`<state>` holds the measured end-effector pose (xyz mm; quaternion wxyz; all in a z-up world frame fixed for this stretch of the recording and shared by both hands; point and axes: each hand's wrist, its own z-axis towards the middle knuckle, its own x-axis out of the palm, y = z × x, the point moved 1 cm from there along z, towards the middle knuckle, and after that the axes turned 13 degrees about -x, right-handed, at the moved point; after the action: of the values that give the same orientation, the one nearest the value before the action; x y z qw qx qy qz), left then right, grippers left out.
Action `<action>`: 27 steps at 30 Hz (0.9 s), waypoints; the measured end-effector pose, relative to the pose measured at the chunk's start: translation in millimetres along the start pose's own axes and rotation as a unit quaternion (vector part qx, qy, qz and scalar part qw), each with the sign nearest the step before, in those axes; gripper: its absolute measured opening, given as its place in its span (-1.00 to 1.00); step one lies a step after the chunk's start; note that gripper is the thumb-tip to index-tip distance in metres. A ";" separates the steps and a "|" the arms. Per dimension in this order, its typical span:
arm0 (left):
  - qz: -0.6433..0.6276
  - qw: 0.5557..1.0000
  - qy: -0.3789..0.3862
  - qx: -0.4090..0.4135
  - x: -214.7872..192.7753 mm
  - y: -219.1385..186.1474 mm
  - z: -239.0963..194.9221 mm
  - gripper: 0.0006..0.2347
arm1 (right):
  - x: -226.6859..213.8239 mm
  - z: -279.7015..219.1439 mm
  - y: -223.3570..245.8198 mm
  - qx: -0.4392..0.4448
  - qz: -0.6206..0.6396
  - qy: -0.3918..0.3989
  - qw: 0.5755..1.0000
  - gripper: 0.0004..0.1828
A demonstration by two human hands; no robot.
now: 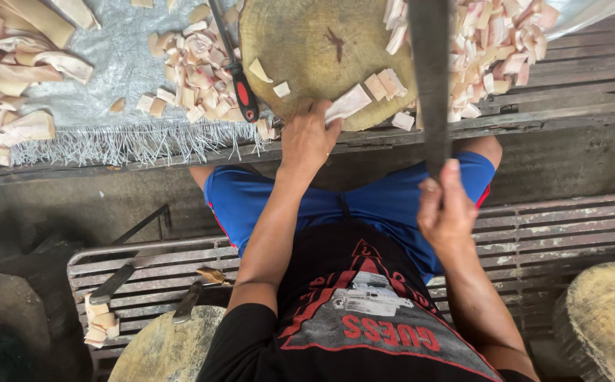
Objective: The person sits on a low bench and uses a large knife to slice strips of pork belly into small cubes on a round wooden cutting board. They repeatedly gather the cut pieces and move them to the side of the board.
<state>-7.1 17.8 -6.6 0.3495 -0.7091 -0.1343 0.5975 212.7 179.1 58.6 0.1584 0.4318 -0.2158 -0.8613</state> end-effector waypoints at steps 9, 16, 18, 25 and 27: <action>-0.004 1.000 -0.014 0.010 9.7 1.4 -2.0 -0.75 | -9.5 -7.9 -4.2 0.050 -0.004 0.118 0.992 -0.44; 0.007 1.000 -0.013 0.005 13.7 -1.8 1.8 -0.74 | 16.0 -5.1 -3.4 0.033 -0.007 0.199 0.979 -0.36; 0.000 1.000 0.005 -0.011 13.9 -2.2 4.3 -0.74 | 19.3 -1.9 -5.1 0.033 -0.059 0.258 0.964 -0.33; -0.010 1.000 0.000 -0.003 12.6 -3.1 2.1 -0.65 | -2.5 -16.0 1.9 0.018 0.028 0.075 0.997 -0.40; -0.029 0.999 0.027 -0.030 10.6 -3.2 1.1 -0.64 | 9.7 -17.0 0.9 0.049 0.032 0.074 0.996 -0.41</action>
<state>-4.8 26.9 -12.6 0.3488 -0.7311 -0.1626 0.5633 221.0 169.9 43.4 0.1804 0.4945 -0.2595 -0.8097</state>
